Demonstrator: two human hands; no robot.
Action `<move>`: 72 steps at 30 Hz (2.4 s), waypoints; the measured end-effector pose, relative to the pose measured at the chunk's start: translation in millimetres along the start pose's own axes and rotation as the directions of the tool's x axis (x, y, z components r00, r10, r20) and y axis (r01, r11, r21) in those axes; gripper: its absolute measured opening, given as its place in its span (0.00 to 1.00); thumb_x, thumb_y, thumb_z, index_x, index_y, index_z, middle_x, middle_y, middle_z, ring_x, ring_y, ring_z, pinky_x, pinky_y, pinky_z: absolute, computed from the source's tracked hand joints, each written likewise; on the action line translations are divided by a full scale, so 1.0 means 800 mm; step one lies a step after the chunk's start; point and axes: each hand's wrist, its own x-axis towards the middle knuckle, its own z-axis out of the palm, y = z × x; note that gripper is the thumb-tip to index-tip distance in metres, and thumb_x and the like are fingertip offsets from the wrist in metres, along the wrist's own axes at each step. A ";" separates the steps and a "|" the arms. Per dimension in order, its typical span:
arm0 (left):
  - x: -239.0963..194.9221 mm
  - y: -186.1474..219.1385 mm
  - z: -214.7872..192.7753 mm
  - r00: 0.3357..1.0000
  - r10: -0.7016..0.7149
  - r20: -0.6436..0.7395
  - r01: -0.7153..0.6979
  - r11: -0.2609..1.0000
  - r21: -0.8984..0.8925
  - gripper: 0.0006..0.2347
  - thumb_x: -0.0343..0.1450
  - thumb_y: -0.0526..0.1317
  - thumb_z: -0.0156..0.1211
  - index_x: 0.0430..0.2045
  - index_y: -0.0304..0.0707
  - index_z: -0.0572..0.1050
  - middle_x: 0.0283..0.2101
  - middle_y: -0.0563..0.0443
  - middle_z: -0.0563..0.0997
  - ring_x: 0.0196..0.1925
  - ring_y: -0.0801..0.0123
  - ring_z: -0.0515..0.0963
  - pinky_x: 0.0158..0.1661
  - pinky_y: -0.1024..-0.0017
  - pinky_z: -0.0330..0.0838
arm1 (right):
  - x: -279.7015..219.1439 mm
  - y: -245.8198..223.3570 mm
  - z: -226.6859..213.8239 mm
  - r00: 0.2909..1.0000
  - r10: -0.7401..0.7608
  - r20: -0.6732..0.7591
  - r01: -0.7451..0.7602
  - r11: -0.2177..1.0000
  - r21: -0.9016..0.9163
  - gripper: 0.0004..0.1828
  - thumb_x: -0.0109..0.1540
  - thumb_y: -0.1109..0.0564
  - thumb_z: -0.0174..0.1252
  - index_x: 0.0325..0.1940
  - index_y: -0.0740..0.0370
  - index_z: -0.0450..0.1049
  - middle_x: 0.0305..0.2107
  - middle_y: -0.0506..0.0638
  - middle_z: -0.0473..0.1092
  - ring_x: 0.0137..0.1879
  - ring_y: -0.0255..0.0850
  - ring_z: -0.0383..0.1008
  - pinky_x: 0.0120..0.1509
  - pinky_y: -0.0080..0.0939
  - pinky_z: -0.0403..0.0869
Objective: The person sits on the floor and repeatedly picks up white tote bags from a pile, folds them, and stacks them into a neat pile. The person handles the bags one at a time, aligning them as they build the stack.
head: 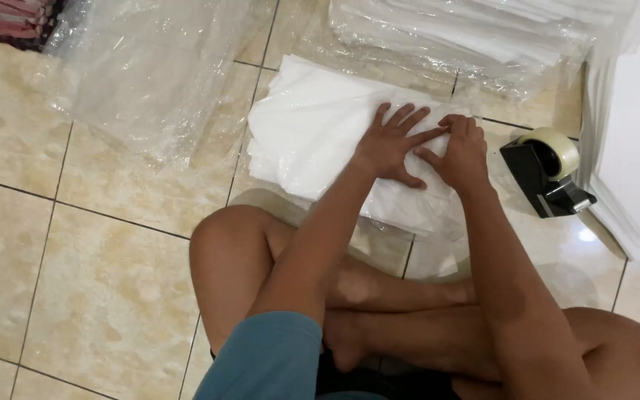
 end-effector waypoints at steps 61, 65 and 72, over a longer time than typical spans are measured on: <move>-0.283 0.045 -0.342 0.911 -0.388 -0.141 0.062 0.465 -0.883 0.20 0.63 0.34 0.58 0.48 0.23 0.69 0.40 0.33 0.78 0.42 0.48 0.79 0.44 0.53 0.73 | -0.135 -0.112 -0.093 0.970 0.091 0.226 -0.231 0.052 0.972 0.28 0.67 0.44 0.30 0.70 0.53 0.53 0.56 0.47 0.61 0.59 0.40 0.60 0.63 0.42 0.56; -0.279 -0.003 -0.316 0.901 -0.391 -0.189 -0.179 0.062 -0.982 0.15 0.64 0.32 0.61 0.44 0.26 0.72 0.34 0.45 0.78 0.33 0.64 0.80 0.37 0.65 0.78 | -0.163 -0.089 -0.086 0.831 0.327 0.450 -0.479 0.011 0.878 0.48 0.60 0.28 0.40 0.72 0.62 0.42 0.65 0.65 0.48 0.71 0.63 0.47 0.72 0.65 0.49; -0.237 -0.034 -0.304 0.888 -0.418 -0.193 -0.285 -0.171 -0.943 0.31 0.60 0.36 0.60 0.60 0.36 0.60 0.53 0.46 0.74 0.50 0.62 0.76 0.48 0.68 0.74 | -0.116 0.016 -0.172 0.883 0.447 0.142 -0.075 -0.163 0.984 0.29 0.57 0.35 0.47 0.54 0.52 0.71 0.48 0.47 0.73 0.55 0.44 0.72 0.64 0.43 0.69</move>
